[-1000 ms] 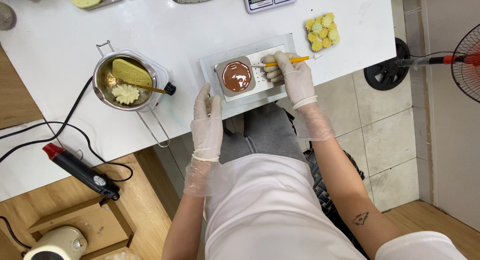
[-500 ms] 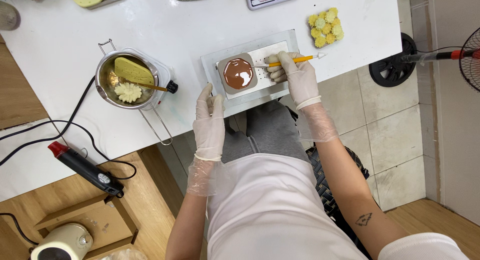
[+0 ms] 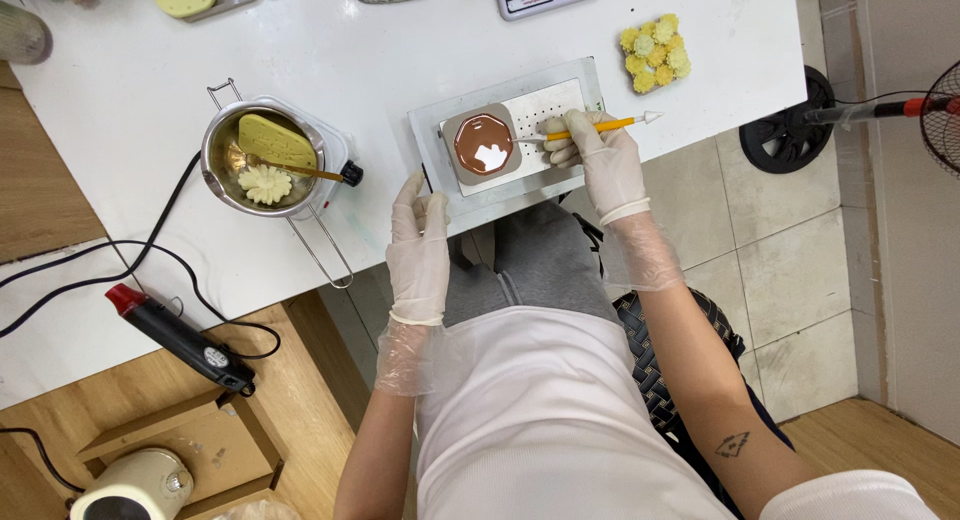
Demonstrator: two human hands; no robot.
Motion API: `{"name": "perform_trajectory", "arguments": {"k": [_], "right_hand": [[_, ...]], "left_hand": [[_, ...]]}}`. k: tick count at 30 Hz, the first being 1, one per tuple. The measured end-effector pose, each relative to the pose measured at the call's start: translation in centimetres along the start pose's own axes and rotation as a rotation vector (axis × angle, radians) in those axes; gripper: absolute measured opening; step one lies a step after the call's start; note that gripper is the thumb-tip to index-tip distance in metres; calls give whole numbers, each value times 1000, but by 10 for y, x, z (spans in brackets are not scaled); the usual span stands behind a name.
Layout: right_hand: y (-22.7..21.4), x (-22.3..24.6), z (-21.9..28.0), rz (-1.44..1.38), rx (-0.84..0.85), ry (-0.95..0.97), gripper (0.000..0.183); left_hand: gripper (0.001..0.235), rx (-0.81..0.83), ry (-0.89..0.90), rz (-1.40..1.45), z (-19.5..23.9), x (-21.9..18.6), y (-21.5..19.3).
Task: The person melts a brown substance in a pot on a hot plate and pours it into a star-shaped mold. They then use a lighter to heat the surface of the liquid in the mold. Finally, they place small yellow flower-shaped objects into the mold and use a pencil to arrange them.
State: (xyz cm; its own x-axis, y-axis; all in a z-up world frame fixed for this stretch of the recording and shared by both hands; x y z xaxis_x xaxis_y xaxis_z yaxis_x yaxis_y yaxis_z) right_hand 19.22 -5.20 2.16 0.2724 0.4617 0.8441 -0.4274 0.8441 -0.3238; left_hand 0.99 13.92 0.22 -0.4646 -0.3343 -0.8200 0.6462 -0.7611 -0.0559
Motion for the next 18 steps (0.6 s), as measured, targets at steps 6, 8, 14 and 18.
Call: {"name": "perform_trajectory", "arguments": {"k": [6, 8, 14, 18], "right_hand": [[1, -6, 7, -5, -2, 3, 36], [2, -10, 8, 10, -23, -6, 35], [10, -34, 6, -220, 11, 86, 42], [24, -39, 1, -480, 67, 195, 41]], "left_hand": [[54, 16, 7, -9, 0, 4, -2], [54, 19, 42, -39, -1, 3, -3], [54, 31, 43, 54, 1, 1, -5], [49, 34, 62, 45, 5, -13, -13]]}}
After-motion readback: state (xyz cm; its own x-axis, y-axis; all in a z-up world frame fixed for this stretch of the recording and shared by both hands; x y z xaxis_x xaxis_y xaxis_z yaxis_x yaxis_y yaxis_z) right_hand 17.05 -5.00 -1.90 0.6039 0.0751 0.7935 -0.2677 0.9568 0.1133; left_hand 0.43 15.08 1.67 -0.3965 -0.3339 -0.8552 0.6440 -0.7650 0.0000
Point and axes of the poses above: each hand's wrist, its own z-axis away from the middle knuckle, its own y-axis out of the palm, x = y × z, the point moved 6 cm from there along -z, towards the middle knuckle, and after that the axes turned 11 degrees about z, right-handed, at the moved point
